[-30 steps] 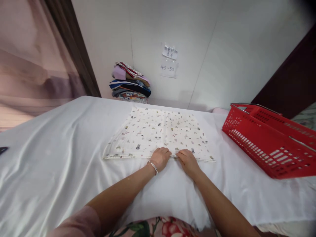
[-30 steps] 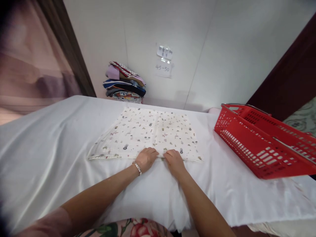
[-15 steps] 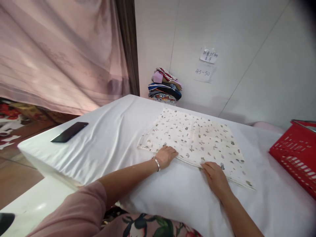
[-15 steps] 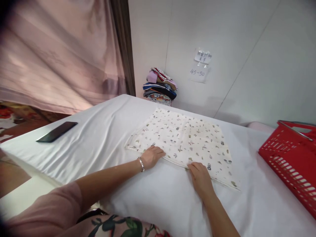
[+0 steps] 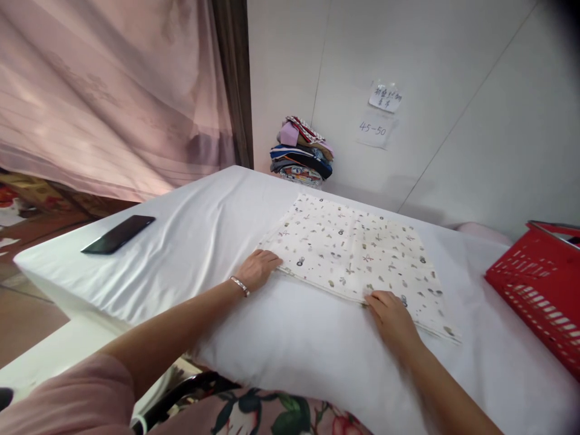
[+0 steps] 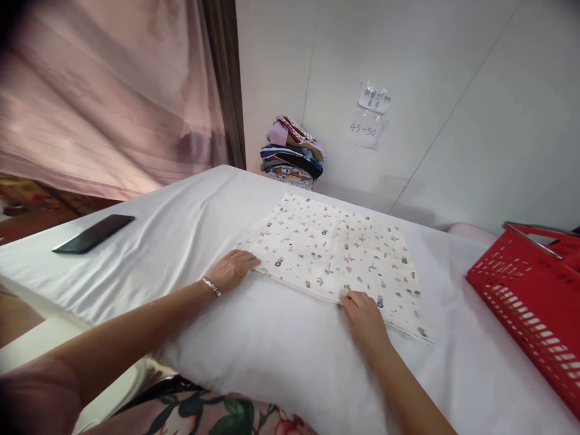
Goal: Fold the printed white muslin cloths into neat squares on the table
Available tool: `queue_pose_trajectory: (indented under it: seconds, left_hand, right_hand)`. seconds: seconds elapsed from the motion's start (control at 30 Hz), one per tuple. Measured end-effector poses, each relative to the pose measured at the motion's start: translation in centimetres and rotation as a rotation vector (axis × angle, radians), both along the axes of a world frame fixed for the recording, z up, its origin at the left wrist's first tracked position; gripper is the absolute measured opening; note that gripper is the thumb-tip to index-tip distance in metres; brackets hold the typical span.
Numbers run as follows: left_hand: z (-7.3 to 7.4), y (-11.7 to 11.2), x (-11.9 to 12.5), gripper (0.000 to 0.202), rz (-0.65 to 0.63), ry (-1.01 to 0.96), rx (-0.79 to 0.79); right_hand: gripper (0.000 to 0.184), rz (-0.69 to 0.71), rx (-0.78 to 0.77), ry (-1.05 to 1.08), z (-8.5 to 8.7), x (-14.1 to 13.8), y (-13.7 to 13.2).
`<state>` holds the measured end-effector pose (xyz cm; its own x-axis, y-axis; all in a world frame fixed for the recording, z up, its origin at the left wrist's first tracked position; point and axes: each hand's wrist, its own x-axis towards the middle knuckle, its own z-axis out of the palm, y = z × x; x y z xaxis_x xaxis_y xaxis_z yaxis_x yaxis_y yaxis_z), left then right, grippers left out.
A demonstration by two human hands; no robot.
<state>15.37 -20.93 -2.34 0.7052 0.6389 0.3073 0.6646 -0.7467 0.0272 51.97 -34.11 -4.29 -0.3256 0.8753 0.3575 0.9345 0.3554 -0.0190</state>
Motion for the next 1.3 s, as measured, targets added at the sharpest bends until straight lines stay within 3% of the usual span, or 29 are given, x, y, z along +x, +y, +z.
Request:
queue_pose_trajectory:
  seconds: [0.23, 0.5, 0.7, 0.9, 1.13, 1.3]
  left_hand:
    - [-0.1, 0.8, 0.1, 0.033, 0.037, -0.043, -0.009]
    - [-0.8, 0.1, -1.1, 0.047, 0.073, -0.123, -0.130]
    - [0.0, 0.3, -2.0, 0.027, 0.053, -0.204, -0.214]
    - [0.1, 0.8, -1.7, 0.020, 0.036, -0.141, -0.178]
    - [0.6, 0.6, -1.4, 0.027, 0.070, -0.135, -0.089]
    - [0.6, 0.2, -2.1, 0.024, 0.018, -0.109, -0.130]
  right_hand:
    - [0.028, 0.046, 0.040, 0.003, -0.3, -2.1, 1.6]
    - [0.031, 0.046, 0.061, 0.059, -1.7, -1.8, 1.4]
    - [0.030, 0.049, 0.077, 0.052, -1.9, -1.7, 1.5]
    - [0.030, 0.041, 0.113, 0.078, -1.9, -2.0, 1.5]
    - [0.029, 0.029, 0.102, 0.091, -2.1, -1.9, 1.3]
    - [0.029, 0.025, 0.094, 0.088, -2.2, -1.8, 1.3]
